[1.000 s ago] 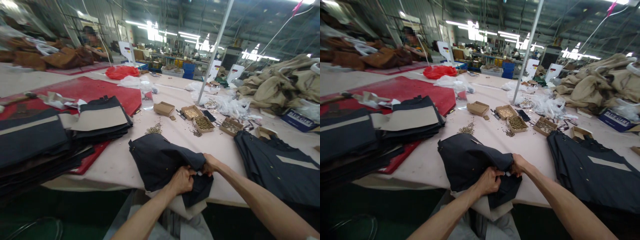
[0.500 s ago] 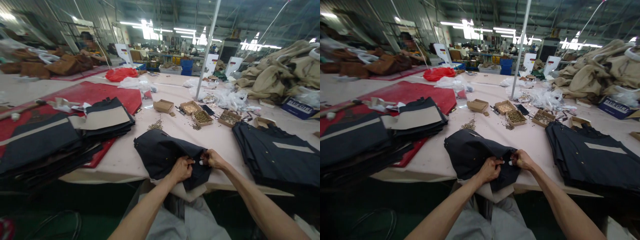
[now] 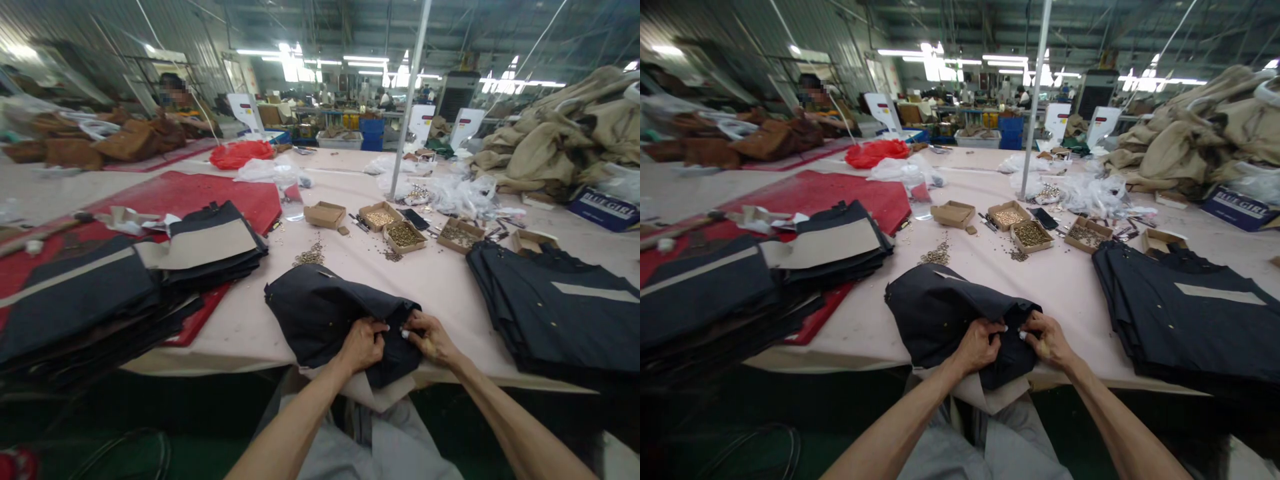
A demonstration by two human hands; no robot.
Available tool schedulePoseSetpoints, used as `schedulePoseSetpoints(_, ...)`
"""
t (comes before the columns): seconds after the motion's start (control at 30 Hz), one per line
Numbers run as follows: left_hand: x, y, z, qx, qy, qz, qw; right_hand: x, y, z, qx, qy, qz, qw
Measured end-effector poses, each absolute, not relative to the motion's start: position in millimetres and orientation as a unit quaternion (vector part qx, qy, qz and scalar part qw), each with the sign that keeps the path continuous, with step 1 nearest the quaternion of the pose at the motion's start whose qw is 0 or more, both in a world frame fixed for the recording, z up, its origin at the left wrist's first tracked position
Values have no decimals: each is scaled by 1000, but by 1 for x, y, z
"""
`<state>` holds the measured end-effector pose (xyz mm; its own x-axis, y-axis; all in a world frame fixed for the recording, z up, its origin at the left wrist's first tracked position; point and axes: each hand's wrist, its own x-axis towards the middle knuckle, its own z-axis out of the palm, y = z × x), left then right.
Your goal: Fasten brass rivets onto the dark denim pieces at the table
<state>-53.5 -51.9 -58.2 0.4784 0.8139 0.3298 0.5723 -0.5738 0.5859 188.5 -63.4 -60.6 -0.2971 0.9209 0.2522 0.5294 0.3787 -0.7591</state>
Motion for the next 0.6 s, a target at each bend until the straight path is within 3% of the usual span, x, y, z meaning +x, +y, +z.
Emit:
schedulePoseSetpoints(0.27,-52,-51,-59,834,413,306,203,190,-62,-58,-472,-733,337,356)
schedulePoseSetpoints(0.6,-53,-51,-58,838,412,291,208,179,-75,-54,-527,-804,184,204)
